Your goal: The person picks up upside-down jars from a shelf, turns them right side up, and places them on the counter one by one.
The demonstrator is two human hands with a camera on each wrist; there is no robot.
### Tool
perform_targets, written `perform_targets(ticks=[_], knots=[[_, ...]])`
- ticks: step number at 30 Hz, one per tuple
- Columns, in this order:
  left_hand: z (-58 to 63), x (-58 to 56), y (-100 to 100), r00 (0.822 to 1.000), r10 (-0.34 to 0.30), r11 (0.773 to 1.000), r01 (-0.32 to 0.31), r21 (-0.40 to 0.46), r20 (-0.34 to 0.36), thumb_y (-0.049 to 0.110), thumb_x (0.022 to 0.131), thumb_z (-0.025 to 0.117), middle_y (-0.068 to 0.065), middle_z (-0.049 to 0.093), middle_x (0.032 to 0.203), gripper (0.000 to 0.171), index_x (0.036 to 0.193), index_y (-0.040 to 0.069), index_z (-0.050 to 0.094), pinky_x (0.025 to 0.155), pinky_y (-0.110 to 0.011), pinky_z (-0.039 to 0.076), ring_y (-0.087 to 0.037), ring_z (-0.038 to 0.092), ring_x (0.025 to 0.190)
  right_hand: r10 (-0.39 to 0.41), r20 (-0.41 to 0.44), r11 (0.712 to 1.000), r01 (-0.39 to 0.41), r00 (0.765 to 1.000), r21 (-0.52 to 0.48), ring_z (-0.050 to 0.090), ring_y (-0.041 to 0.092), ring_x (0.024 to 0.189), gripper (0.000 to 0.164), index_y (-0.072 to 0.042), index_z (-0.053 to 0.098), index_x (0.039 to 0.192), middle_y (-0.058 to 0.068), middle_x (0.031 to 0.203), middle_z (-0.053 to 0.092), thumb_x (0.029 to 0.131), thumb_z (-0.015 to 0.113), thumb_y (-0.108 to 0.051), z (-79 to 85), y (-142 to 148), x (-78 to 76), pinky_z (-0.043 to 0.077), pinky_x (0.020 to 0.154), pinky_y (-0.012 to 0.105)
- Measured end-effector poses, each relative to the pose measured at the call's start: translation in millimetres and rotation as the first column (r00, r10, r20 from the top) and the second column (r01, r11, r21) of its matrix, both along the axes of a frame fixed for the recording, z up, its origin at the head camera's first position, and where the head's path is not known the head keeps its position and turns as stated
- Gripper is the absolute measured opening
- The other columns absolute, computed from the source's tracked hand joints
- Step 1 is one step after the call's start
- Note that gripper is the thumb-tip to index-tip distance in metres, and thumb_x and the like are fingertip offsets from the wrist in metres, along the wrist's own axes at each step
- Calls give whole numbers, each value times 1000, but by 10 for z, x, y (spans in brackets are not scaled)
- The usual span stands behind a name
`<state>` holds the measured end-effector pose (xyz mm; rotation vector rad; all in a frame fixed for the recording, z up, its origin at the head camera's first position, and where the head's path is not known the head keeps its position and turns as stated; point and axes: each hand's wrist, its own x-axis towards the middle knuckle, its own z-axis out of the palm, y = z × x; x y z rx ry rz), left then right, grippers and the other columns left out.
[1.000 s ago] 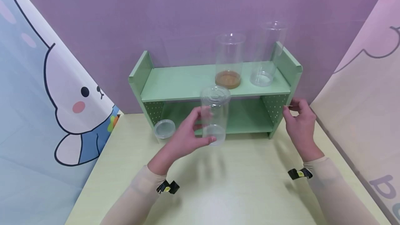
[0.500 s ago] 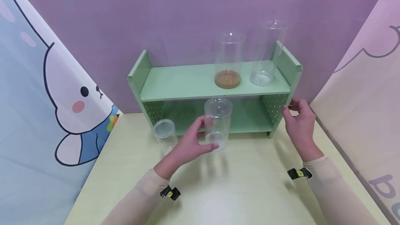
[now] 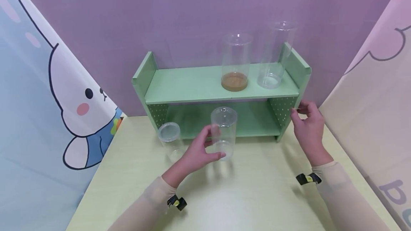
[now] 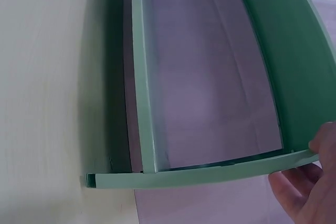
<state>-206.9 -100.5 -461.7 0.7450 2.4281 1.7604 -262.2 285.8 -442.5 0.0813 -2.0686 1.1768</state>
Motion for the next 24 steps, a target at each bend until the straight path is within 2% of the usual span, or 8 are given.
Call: perform_targets(ticks=[6, 10, 14, 18, 21, 24], knots=[[-39, 2, -7, 1000, -8, 1000, 8, -17, -2, 9, 87, 94, -4, 60, 150, 88, 160, 17, 45, 115, -38, 54, -23, 60, 140, 43, 43, 999, -43, 998, 0, 64, -6, 98, 29, 6, 65, 131, 17, 115, 74, 104, 72, -3, 53, 58, 15, 52, 80, 6], [-66, -10, -25, 1000, -11, 1000, 11, -21, -1, 10, 88, 95, -4, 60, 151, 88, 160, 17, 45, 116, -38, 53, -22, 60, 140, 45, 81, 999, -43, 996, -18, 63, -5, 101, 37, 4, 63, 137, 16, 123, 72, 103, 75, -7, 77, 72, 49, 53, 83, 8], [-83, -17, -31, 1000, -15, 1000, 15, -20, 2, 11, 88, 94, -4, 59, 152, 88, 160, 17, 44, 116, -39, 53, -23, 60, 140, 29, 9, 998, -28, 1000, -51, 64, 0, 104, 38, 8, 63, 134, 17, 125, 69, 100, 77, -1, 46, 45, 108, 53, 84, 11], [-88, -22, -37, 1000, -19, 1000, 19, -20, 7, 11, 89, 94, -4, 59, 151, 88, 160, 17, 44, 116, -41, 53, -24, 60, 140, 46, -90, 999, -49, 995, -21, 64, 0, 102, 31, 13, 65, 125, 22, 119, 68, 95, 76, 11, 64, -71, 209, 51, 86, 12], [-88, -26, -37, 1000, -25, 1000, 25, -13, 11, 11, 89, 94, -5, 59, 150, 86, 160, 16, 45, 117, -43, 53, -24, 59, 140, 98, -124, 995, -95, 987, 26, 64, 1, 101, 30, 14, 67, 121, 23, 114, 68, 93, 77, 14, 120, -192, 296, 50, 87, 13], [-87, -29, -30, 999, -30, 1000, 30, -7, 15, 11, 89, 94, -6, 59, 149, 86, 159, 14, 45, 117, -46, 53, -25, 59, 140, 195, -105, 980, -189, 975, 60, 64, 2, 101, 30, 11, 67, 121, 17, 112, 68, 93, 78, 14, 195, -327, 377, 52, 88, 15]])
